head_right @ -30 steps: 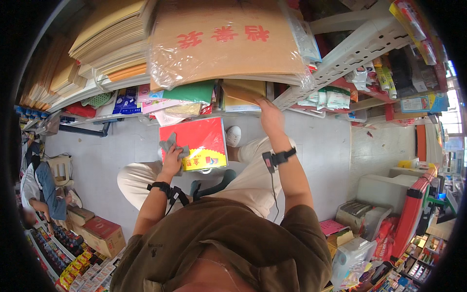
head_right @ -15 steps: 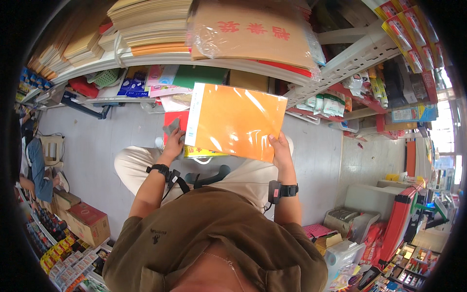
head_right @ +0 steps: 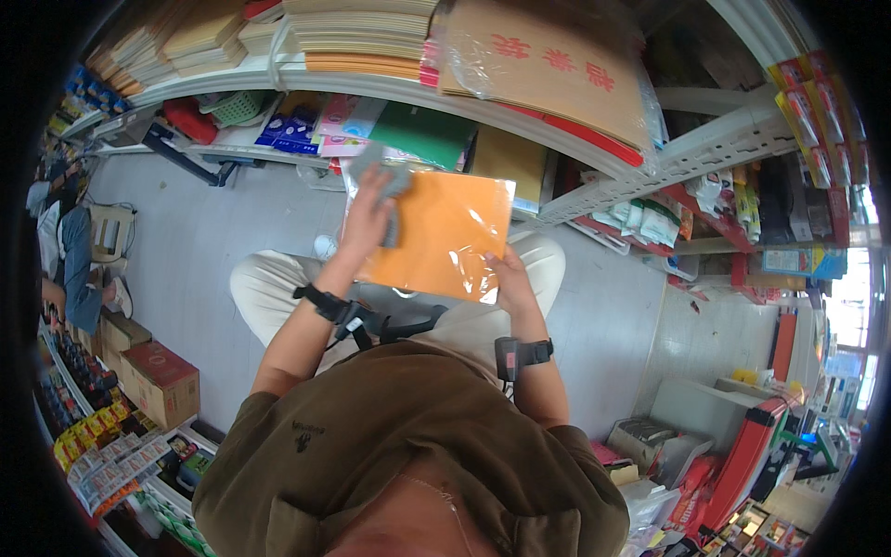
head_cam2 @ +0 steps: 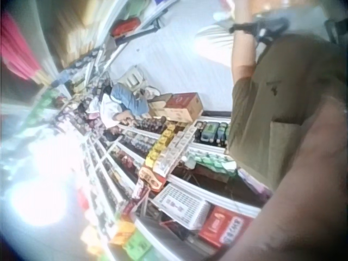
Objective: The person sits on the floor and uses a cloth to wipe the surfaces of various colorful folders and envelopes, handling them one at a time and returning them to the shelf.
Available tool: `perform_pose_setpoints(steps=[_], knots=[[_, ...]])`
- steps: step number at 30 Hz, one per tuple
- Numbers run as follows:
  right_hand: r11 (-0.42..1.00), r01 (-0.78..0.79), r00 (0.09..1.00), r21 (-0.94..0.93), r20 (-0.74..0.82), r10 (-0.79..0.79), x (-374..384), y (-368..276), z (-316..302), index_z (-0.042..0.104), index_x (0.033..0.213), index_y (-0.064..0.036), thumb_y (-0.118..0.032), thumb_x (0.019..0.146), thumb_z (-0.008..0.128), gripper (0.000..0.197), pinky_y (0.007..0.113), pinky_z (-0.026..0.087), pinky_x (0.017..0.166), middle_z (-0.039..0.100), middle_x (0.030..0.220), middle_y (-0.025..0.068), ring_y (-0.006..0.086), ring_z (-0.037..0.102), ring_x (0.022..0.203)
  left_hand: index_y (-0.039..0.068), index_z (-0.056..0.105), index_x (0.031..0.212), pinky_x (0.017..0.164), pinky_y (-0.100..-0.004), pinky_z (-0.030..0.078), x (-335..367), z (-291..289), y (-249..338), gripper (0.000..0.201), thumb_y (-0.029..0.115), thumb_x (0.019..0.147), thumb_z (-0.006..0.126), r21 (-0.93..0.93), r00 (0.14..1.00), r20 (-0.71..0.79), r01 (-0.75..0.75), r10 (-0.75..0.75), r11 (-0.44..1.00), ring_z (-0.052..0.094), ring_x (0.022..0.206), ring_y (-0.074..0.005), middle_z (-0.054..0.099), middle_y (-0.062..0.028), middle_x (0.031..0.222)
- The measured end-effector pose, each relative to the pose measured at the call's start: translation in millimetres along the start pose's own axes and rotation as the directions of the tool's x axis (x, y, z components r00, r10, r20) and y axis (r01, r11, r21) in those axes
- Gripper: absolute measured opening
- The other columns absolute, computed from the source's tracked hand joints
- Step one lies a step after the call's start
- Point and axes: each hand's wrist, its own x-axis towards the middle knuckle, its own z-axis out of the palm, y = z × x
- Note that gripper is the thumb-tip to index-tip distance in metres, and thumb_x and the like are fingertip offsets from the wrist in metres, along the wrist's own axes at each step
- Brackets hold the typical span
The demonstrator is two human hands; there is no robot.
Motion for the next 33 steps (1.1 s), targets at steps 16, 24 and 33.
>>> perform_pose_setpoints(steps=[16,24,33], knots=[[1.0,0.008,0.997,0.003,0.08,-0.008,-6.0,-9.6,20.8,0.045,0.13,0.0003,-0.007,0.095,0.05,0.036,0.034,0.051,0.088,0.058,0.121,0.0099,0.0191,0.06,0.106,0.003,0.046,0.132,0.104,-0.0478,0.038,-8.5,-23.1,-17.9,0.055,-0.003,0.078,0.054,0.391,0.983,0.036,0.152,-0.18,0.908,0.039,0.125,-0.0486,0.027,-0.0199,0.15],[0.989,0.077,0.997,0.127,-0.004,-0.077,16.7,-9.6,36.2,0.046,0.129,-0.0041,-0.008,0.097,0.048,0.033,0.035,0.051,0.089,0.058,0.121,0.0089,0.0197,0.059,0.106,0.007,0.053,0.128,0.106,-0.0429,0.037,-31.9,10.9,51.0,0.051,-0.003,0.078,0.055,0.035,0.768,0.6,-0.303,0.223,0.952,0.042,0.126,-0.0376,0.035,-0.0131,0.148],[0.986,0.067,0.997,0.151,0.021,-0.071,9.4,-19.8,26.8,0.04,0.133,-0.0039,-0.01,0.096,0.049,0.038,0.039,0.049,0.096,0.052,0.13,0.0128,0.0247,0.054,0.117,0.004,0.057,0.123,0.108,-0.039,0.034,-18.5,-25.2,0.1,0.049,-0.008,0.076,0.052,0.114,0.922,0.374,-0.151,0.099,0.982,0.041,0.129,-0.0365,0.037,-0.0155,0.146]])
